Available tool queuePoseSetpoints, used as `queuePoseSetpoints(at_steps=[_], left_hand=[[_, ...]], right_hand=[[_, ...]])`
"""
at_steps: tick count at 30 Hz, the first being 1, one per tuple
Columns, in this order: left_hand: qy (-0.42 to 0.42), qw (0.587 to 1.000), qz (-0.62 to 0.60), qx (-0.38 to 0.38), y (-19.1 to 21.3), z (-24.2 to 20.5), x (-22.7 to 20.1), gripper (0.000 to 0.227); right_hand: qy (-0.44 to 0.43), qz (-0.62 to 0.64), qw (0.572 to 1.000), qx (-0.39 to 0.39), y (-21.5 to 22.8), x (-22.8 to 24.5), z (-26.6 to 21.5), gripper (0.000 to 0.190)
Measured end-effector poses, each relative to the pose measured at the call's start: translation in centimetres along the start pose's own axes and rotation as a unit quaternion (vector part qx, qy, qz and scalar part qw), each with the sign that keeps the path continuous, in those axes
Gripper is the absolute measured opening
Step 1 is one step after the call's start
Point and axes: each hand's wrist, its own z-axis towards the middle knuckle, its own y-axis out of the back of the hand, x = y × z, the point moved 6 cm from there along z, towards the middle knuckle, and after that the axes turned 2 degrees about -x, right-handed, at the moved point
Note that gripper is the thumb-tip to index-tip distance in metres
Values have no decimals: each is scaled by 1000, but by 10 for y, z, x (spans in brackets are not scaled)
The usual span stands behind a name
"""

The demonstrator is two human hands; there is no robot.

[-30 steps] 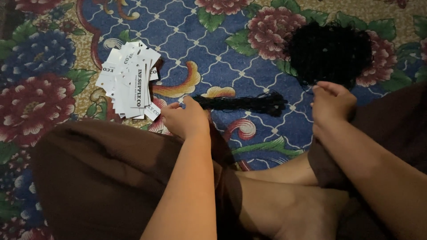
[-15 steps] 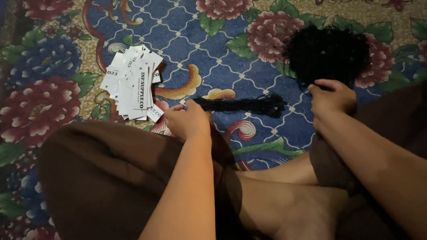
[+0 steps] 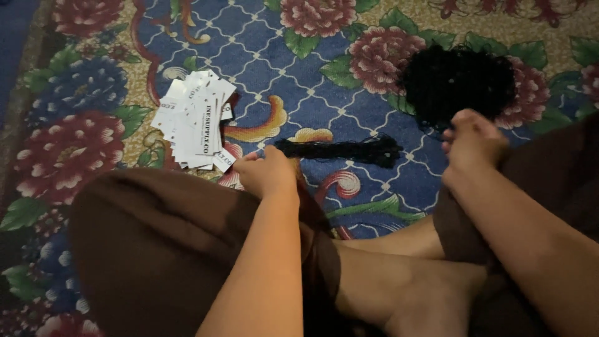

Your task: The person is sitting on the floor, picking up black mesh hairnets one by one, stretching them out for inspection, and organizing them near a pile of labels.

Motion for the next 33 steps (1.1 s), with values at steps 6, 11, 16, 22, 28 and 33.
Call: queuePoseSetpoints(at_steps=[6, 11, 16, 22, 28, 33], left_hand=[[12, 1000, -4, -4, 7, -3, -2, 30], [9, 1000, -12, -20, 5, -5, -2, 28], [-4, 1000, -6, -10, 8, -8, -6, 29], [16, 1000, -12, 10, 13, -17, -10, 32], [16, 1000, 7, 26, 10, -19, -9, 31], [10, 999, 2, 34, 10, -20, -11, 30]], right_hand=[[128, -2, 991, 44, -2, 13, 1, 55], [256, -157, 954, -12, 2, 3, 11, 38], [248, -306, 919, 0, -4, -4, 8, 19], [224, -370, 902, 3, -11, 5, -2, 20], [185, -241, 952, -30, 0, 11, -8, 14], [310, -156, 937, -37, 2, 36, -26, 16]])
